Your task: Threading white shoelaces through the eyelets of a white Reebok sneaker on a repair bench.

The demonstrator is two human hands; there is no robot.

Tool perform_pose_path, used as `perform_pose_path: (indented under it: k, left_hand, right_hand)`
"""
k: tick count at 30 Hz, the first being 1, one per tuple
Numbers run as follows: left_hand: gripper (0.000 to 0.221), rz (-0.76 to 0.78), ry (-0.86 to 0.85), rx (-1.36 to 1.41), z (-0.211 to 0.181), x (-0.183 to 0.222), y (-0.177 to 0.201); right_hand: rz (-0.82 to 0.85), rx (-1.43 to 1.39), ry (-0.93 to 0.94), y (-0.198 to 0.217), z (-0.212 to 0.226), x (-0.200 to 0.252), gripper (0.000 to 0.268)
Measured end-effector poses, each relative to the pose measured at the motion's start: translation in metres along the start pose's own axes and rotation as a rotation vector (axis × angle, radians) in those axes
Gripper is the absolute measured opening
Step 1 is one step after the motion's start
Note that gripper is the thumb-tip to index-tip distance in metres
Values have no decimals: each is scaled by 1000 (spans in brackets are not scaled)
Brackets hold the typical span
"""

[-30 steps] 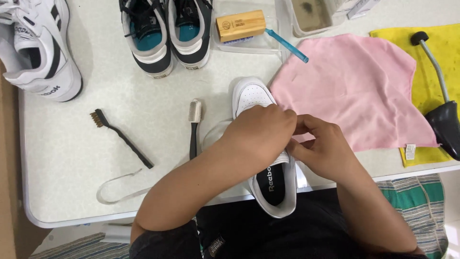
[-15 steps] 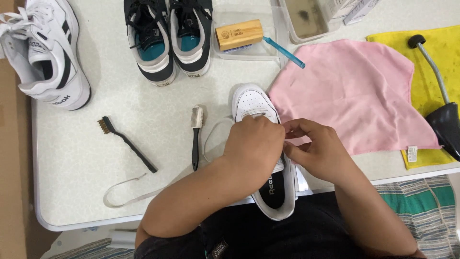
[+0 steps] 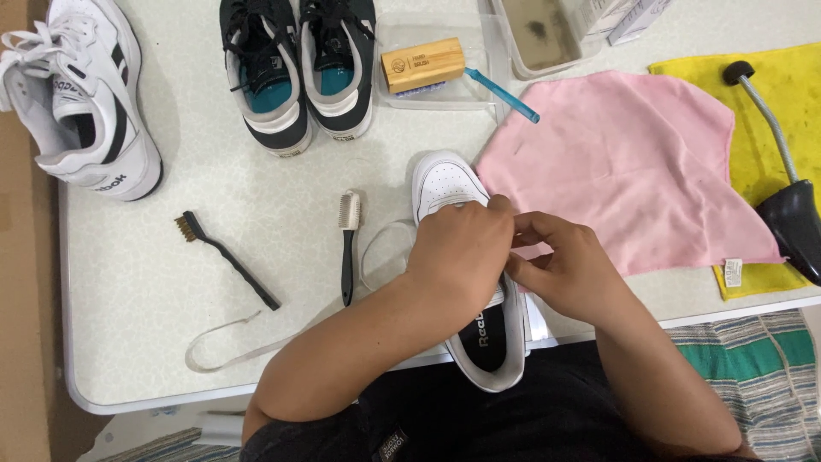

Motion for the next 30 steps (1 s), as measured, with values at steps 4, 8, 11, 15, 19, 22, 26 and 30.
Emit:
perform_pose_path:
  k: [4, 8, 11, 15, 19, 22, 26, 30]
  left_hand:
    - [17, 31, 37, 1, 0, -1, -1]
    - [18, 64, 57, 46, -4, 1, 9]
    - [17, 74, 33, -54, -4, -1, 8]
    - [18, 66, 14, -4, -2, -1, 8]
    - [26, 111, 79, 77, -7, 3, 16]
    - [27, 103, 67, 68, -5, 1, 17]
    - [26, 95, 90, 71, -7, 0, 16]
    - [27, 105, 74, -81, -5, -1, 12]
  right_hand:
    - [4, -9, 22, 0, 1, -2, 38]
    - [6, -16, 24, 1, -4, -2, 39]
    - [9, -22, 16, 2, -4, -3, 37]
    - [15, -22, 17, 3, -5, -2, 37]
    - [18, -37, 20, 3, -7, -4, 37]
    - [30, -44, 7, 4, -8, -5, 38]
    - [37, -40, 8, 3, -11, -6, 39]
    - [42, -37, 13, 4, -8, -5, 39]
Point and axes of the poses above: each hand's wrist, its own x-axis away from the middle knuckle, its own y-axis out of the back of the hand, z = x × y, the point moved 1 cm from there along -x, towards the middle knuckle, and after that the axes turned 10 degrees about -y, right-handed, at the moved point
